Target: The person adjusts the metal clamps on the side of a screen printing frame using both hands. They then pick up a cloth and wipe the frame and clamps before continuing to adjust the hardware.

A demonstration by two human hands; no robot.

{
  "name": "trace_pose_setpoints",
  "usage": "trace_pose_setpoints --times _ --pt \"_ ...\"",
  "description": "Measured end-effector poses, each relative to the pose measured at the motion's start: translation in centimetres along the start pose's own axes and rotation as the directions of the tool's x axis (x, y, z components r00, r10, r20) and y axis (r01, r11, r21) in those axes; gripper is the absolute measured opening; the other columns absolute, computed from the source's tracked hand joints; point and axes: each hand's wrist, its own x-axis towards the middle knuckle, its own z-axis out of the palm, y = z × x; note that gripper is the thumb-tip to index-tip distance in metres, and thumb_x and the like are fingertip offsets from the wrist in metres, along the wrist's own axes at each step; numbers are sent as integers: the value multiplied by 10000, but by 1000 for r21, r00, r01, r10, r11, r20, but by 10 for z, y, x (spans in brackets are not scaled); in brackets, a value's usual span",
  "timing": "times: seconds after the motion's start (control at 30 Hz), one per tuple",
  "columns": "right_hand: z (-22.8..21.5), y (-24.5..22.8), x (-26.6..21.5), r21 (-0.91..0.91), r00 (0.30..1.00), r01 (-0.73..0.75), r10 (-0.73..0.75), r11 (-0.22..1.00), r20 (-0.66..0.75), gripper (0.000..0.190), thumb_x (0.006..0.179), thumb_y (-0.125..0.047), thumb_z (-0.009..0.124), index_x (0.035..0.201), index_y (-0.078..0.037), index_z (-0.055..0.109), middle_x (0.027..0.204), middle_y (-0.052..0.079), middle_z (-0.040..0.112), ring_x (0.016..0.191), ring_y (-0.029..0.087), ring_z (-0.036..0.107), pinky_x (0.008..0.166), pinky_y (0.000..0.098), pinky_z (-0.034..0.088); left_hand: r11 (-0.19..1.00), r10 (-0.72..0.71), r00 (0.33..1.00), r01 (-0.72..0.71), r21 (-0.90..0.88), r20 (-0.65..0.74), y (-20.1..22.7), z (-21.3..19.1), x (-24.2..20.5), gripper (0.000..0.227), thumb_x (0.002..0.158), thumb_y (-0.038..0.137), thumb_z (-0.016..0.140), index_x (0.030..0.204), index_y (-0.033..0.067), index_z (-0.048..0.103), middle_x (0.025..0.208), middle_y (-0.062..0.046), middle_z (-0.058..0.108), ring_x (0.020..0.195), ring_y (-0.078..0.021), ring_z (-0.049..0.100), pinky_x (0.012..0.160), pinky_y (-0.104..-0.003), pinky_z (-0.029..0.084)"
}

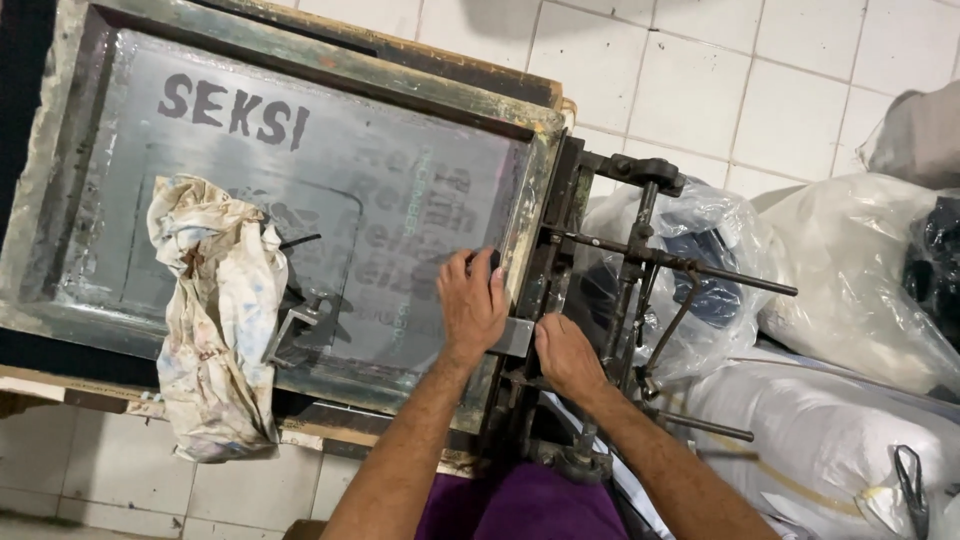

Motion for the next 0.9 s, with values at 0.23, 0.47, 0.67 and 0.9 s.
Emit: trace_pose_setpoints --times 0.23,0.47,0.67,0.9 --pt "-6 -5 -9 292 990 -123 98 948 99 281 1096 -281 392 1011 -71 559 767 210 561 777 426 635 626 486 494 1000 -9 1000 9 -4 -26 2 1 -4 286 1085 281 441 1216 101 621 1114 -130 510 905 -335 533 753 -458 437" --pt "39 21 18 368 682 -730 644 575 347 603 992 -469 383 657 -35 634 567 169 649 473 272 533 386 399 403 997 19 998 -14 79 -60 4 0 -1 220 1036 147 458 1178 97 618 1094 -116 505 924 -306 529 760 -426 440" --pt "-6 -13 5 326 860 -510 474 796 189 637 1051 -413 367 680 -5 684 634 234 679 612 391 683 463 470 492 990 15 996 -3 142 -87 13 -4 0 226 1010 120 474 1169 83 630 1113 -144 532 993 -323 550 813 -442 447" --pt "18 -2 5 369 901 -402 434 838 -5 632 1085 -293 359 560 -7 563 524 183 590 518 233 505 498 421 425 991 24 996 -12 134 -85 11 -3 2 259 979 105 469 1179 72 631 1171 -170 542 1097 -357 543 945 -484 425"
